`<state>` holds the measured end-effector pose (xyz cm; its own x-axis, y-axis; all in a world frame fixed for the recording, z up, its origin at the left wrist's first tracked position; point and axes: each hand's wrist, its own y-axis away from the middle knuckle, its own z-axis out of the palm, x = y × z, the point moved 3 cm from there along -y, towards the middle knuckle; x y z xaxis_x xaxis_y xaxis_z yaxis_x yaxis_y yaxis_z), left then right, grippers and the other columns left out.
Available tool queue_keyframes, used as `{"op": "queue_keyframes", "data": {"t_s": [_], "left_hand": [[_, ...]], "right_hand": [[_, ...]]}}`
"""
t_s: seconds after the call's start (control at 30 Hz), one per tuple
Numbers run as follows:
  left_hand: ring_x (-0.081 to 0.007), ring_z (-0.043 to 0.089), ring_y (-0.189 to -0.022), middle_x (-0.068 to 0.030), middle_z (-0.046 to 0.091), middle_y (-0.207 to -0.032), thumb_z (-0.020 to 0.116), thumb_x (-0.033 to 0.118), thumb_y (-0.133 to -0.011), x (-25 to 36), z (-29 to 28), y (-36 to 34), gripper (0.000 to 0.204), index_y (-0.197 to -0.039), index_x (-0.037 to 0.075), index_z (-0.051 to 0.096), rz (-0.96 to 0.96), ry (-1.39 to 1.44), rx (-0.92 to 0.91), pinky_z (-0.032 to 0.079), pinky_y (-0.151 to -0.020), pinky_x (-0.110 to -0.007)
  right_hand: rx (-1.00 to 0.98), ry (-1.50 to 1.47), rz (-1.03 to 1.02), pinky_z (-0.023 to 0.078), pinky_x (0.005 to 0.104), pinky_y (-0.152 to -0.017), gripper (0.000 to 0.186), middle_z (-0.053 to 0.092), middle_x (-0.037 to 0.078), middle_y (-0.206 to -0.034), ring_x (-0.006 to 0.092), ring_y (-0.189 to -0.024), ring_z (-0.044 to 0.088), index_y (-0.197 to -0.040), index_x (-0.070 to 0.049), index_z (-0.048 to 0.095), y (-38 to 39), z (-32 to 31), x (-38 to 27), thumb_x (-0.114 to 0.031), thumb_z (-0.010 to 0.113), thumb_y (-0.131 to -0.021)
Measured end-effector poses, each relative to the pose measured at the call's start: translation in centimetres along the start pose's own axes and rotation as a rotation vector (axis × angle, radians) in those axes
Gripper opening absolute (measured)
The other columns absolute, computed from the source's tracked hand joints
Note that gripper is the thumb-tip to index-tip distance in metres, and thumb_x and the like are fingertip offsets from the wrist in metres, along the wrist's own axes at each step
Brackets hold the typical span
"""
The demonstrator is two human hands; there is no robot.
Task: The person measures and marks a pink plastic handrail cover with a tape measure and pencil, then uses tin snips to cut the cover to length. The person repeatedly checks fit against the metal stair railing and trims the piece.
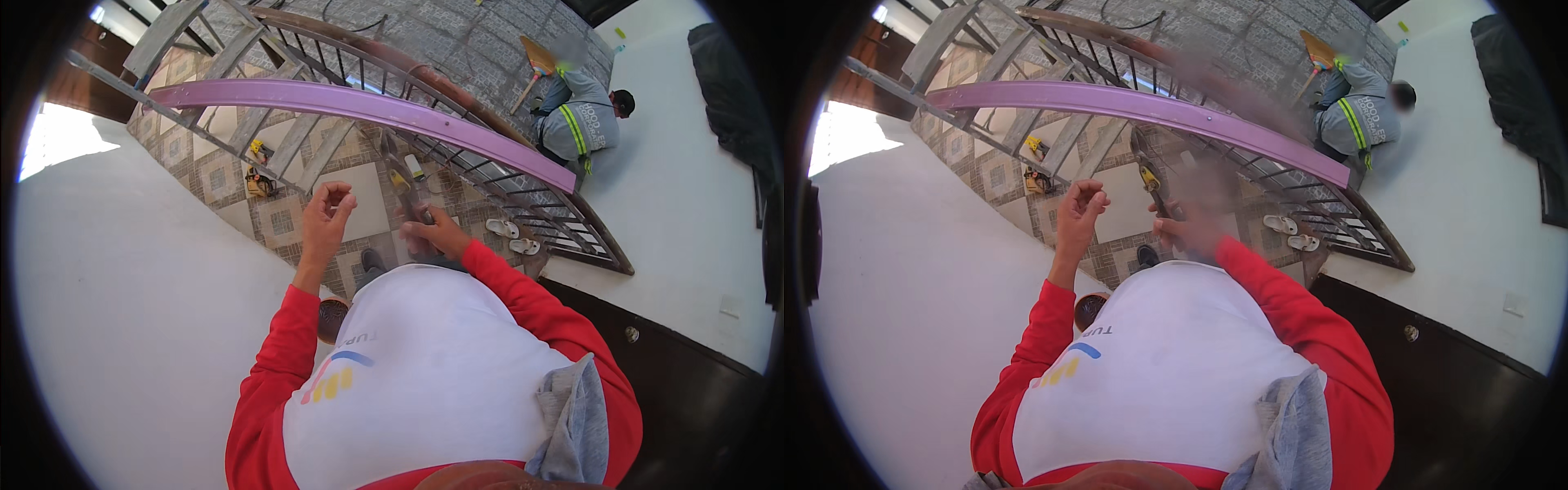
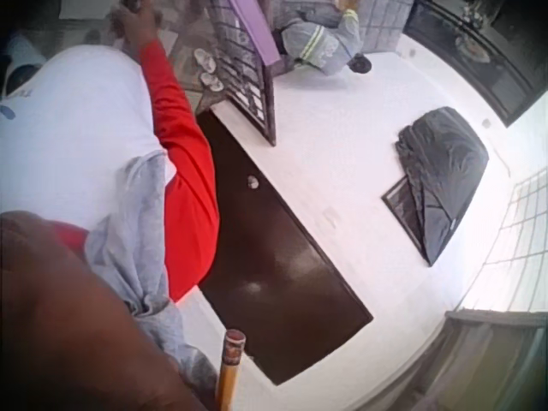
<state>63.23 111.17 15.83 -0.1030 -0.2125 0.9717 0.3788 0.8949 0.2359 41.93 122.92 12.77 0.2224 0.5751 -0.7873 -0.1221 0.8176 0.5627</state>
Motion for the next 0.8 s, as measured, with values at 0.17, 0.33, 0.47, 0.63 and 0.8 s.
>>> {"op": "queue_keyframes", "data": {"t_s": [0.17,0.33,0.47,0.63,0.8], "left_hand": [[-0.0125,0.066,-0.092,-0.006,0.063,-0.112,0.068,0.008,-0.094,0.1,12.5,2.1,0.035,-0.128,0.004,0.058,0.201,0.023,-0.228,0.053,-0.081,-0.027],[-0.0148,0.067,-0.098,-0.0104,0.065,-0.12,0.066,0.006,-0.095,-0.1,22.6,2.4,0.039,-0.132,0.002,0.059,0.03,0.019,-0.434,0.053,-0.088,-0.03],[-0.0147,0.065,-0.104,-0.0111,0.067,-0.12,0.065,0.006,-0.096,-2.3,33.3,3.6,0.04,-0.134,-0.001,0.059,-0.015,0.104,-0.455,0.051,-0.094,-0.028],[-0.0135,0.063,-0.106,-0.0093,0.068,-0.117,0.065,0.012,-0.098,-5.8,47.0,4.9,0.041,-0.133,-0.007,0.057,-0.364,0.275,-0.434,0.048,-0.094,-0.027],[-0.0129,0.062,-0.105,-0.004,0.067,-0.116,0.064,0.022,-0.101,-8.1,54.9,6.4,0.033,-0.126,0.0,0.063,-0.625,0.318,-0.504,0.048,-0.09,-0.026]], "right_hand": [[0.125,-0.235,-0.004,0.044,0.026,-0.05,0.04,0.063,0.002,-0.081,0.0095,-0.063,0.06,-0.128,-0.005,0.055,7.2,-2.8,1.0,-0.021,0.068,-0.094],[0.275,-0.445,-0.123,0.042,0.0262,-0.048,0.032,0.059,0.001,-0.076,0.0093,-0.056,0.055,-0.118,-0.005,0.057,12.6,-8.0,3.4,-0.021,0.07,-0.093],[0.494,-0.391,-0.206,0.035,0.0267,-0.042,0.034,0.056,0.001,-0.068,0.0091,-0.048,0.048,-0.111,-0.005,0.056,15.6,-15.9,5.9,-0.021,0.076,-0.09],[0.75,-0.142,-0.195,0.04,0.0288,-0.045,0.036,0.06,0.005,-0.072,0.0114,-0.05,0.053,-0.111,-0.003,0.058,21.0,-27.5,10.5,-0.024,0.076,-0.089],[0.991,0.344,-0.447,0.048,0.0325,-0.054,0.04,0.067,0.012,-0.094,0.0154,-0.061,0.06,-0.114,-0.001,0.058,23.9,-35.2,14.2,-0.028,0.076,-0.089]]}}
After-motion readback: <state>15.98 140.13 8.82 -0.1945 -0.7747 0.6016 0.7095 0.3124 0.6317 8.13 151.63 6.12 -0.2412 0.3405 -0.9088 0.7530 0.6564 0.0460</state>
